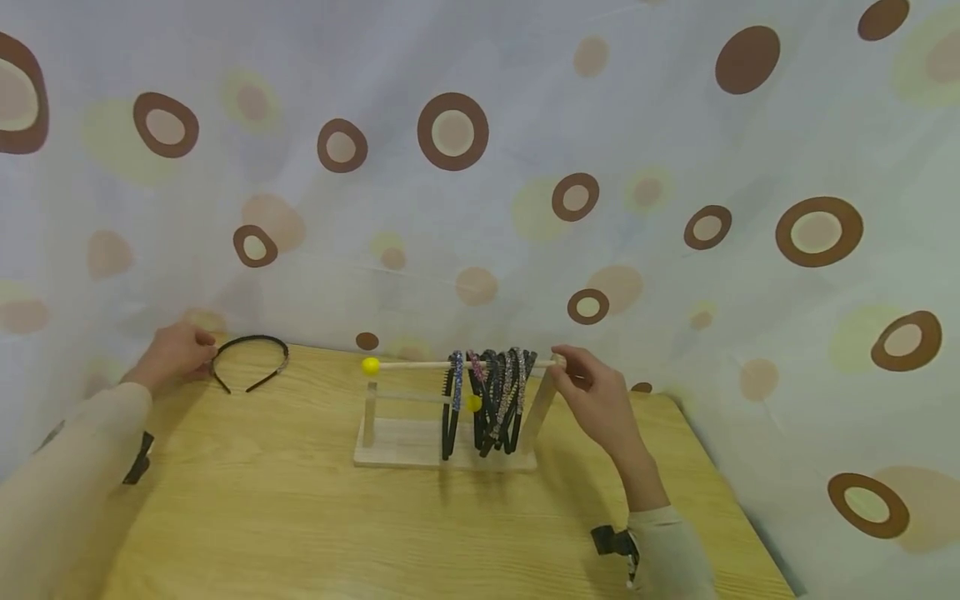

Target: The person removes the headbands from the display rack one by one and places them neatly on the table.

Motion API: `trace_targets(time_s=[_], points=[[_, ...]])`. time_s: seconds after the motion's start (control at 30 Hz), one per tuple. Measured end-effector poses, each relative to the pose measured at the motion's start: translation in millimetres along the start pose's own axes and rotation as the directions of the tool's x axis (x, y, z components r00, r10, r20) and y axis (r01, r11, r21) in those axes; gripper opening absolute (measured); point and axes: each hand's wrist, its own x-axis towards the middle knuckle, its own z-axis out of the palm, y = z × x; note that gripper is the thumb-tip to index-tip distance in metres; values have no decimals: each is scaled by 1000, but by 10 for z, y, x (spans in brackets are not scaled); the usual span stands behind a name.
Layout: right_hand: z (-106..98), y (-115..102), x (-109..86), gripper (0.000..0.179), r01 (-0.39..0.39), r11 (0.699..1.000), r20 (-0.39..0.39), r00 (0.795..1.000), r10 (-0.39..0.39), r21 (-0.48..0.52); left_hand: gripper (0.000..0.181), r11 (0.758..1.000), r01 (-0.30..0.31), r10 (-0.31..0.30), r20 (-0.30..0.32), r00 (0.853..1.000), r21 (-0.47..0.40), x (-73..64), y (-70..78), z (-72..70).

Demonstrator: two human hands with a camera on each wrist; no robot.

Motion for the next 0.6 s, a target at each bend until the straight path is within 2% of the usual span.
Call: trace_targets(time_s=[0.1, 0.13, 0.2, 0.33, 0.47, 0.6], points=[[9, 15, -10, 32, -2, 1000, 9, 1000, 2, 1, 39, 994, -63, 70, -80, 994, 88, -27, 90, 1], [11, 22, -10, 33, -3, 1000, 14, 1000, 3, 0, 39, 994, -73, 82, -106, 991, 82, -37, 150, 10], [8, 27, -12, 34, -7, 1000, 23, 1000, 7, 1, 40, 995, -90, 94, -144, 985, 37, -69, 323, 32], [-15, 31, -11, 34, -12, 1000, 16, 1000, 12, 3, 44, 983, -140, 113, -212, 971, -119, -181, 797, 124], [-21, 38, -2, 34, -13, 1000, 17, 1000, 13, 18, 44, 962, -219, 159, -322, 933, -162, -426, 1266, 239], [3, 43, 4, 35, -11, 999, 32, 999, 10, 33, 39, 938, -315, 235, -400, 886, -146, -725, 1721, 409]])
